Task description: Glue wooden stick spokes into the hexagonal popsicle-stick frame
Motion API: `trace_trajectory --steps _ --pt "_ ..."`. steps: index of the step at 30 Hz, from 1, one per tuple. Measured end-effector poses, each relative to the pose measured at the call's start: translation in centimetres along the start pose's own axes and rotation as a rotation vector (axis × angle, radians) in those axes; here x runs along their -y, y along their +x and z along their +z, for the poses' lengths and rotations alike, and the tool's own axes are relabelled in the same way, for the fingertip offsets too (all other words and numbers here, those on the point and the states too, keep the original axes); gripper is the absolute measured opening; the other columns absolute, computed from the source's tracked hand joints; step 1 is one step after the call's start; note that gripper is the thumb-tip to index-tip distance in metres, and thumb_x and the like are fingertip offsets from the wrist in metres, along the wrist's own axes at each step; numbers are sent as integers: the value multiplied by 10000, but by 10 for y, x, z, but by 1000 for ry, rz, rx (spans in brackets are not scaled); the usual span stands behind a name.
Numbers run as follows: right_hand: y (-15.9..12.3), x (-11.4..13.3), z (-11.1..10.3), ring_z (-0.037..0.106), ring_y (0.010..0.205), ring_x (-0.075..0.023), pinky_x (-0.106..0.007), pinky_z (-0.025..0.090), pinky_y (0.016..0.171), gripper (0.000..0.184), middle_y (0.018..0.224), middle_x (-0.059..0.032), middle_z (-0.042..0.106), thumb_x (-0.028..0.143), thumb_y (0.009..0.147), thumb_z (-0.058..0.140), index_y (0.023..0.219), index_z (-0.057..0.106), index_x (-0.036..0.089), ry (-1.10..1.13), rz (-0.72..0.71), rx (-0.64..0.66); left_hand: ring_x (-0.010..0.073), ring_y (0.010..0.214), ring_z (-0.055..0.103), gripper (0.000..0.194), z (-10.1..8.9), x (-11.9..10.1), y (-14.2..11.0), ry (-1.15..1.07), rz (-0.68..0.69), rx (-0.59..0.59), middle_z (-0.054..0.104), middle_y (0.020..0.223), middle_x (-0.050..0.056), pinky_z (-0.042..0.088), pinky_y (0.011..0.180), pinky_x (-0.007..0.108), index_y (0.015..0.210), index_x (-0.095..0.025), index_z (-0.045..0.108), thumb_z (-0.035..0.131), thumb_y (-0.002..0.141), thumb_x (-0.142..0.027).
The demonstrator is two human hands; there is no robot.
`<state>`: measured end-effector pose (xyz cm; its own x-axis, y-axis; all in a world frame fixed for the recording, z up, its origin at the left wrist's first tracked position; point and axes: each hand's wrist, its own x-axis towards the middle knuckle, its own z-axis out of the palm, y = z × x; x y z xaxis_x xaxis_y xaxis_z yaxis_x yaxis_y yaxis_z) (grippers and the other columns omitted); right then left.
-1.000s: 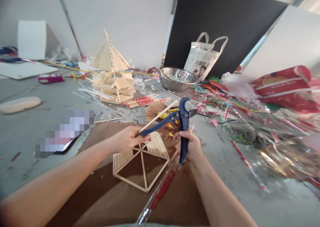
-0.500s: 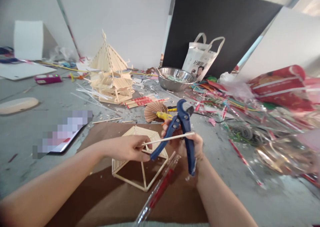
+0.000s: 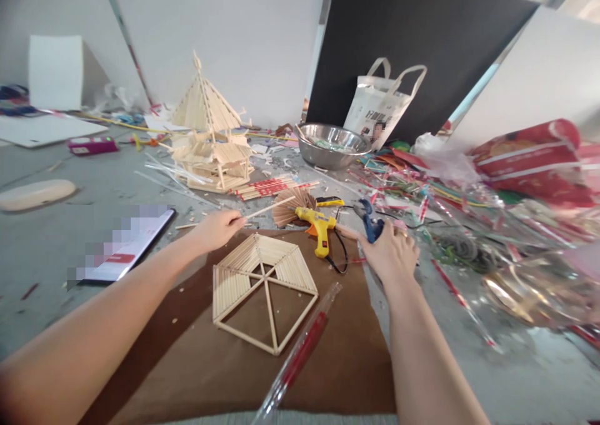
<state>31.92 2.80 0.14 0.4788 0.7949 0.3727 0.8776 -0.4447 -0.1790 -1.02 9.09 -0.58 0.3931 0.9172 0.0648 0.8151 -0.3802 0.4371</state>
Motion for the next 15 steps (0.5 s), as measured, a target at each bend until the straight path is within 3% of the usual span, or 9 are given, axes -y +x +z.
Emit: trace_trajectory --steps 4,7,9,13,15 --pt "-1 -4 16 444 946 -375 -513 315 729 634 963 -208 522 617 528 518 931 517 128 -107 35 111 120 523 466 332 -2 -1 -1 -167 -17 73 536 572 10 307 504 221 682 -160 504 282 779 -387" --pt "0 -7 22 451 941 -365 -504 317 727 655 945 -207 530 656 549 466 925 529 123 -155 47 187 90 460 435 315 -11 -11 -6 -375 8 297 577 603 -7 316 480 207 792 -160 507 307 769 -402" --pt "0 -6 20 435 966 -360 -507 307 741 647 979 -214 518 634 592 444 964 523 110 -168 28 149 79 485 454 305 -18 -20 -11 -473 78 486 612 693 -1 321 480 194 852 -160 512 356 753 -403" --pt "-5 9 0 458 953 -280 -418 326 778 460 980 -155 547 473 710 426 988 534 123 -30 -215 -7 95 640 507 241 -27 -35 -19 -371 228 587 621 727 1 345 583 184 760 -151 605 501 674 -351" --pt "-16 22 -13 528 740 -179 -295 381 670 345 795 -67 597 445 719 441 881 580 173 149 -391 159 102 665 516 236 -29 -38 -21 -355 226 594 626 732 0 349 598 185 770 -161 623 517 662 -341"
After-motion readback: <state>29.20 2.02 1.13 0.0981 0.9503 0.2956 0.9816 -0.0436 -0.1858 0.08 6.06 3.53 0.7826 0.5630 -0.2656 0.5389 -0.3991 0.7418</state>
